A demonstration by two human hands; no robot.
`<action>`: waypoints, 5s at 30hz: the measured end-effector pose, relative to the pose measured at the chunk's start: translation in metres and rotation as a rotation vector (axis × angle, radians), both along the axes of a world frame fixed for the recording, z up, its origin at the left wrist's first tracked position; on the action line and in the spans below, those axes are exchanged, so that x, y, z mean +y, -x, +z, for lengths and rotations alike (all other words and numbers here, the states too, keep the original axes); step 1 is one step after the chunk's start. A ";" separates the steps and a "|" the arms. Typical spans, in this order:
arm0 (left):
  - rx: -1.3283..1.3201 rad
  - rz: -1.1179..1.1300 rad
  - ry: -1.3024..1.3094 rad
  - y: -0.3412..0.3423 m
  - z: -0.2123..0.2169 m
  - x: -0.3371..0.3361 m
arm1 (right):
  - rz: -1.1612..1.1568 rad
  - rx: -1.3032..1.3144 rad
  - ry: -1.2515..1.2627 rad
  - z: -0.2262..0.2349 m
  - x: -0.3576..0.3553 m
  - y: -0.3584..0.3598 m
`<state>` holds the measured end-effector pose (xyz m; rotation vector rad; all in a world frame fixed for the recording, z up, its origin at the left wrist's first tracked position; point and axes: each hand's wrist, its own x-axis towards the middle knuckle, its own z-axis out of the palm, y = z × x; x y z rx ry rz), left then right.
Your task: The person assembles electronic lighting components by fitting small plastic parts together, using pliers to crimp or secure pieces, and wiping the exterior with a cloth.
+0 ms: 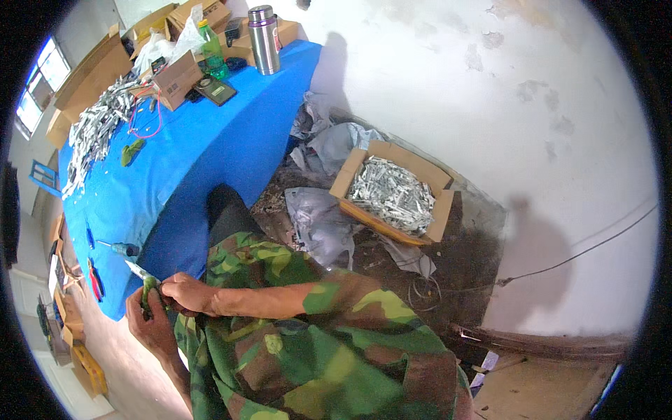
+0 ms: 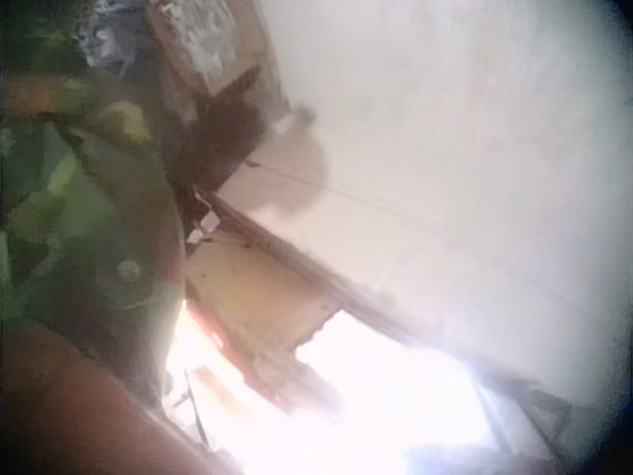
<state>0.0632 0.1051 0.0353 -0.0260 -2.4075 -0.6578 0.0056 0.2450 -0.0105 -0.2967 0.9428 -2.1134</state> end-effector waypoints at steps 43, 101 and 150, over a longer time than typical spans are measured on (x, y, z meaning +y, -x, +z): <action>-0.204 0.023 0.056 -0.003 0.015 -0.014 | -0.504 0.883 -0.605 -0.019 -0.005 -0.015; -0.120 0.073 0.021 -0.011 0.000 -0.023 | -0.461 1.358 -0.792 -0.007 0.011 -0.013; -0.088 0.241 0.019 -0.011 -0.002 -0.031 | -0.434 1.378 -0.802 -0.014 0.014 -0.015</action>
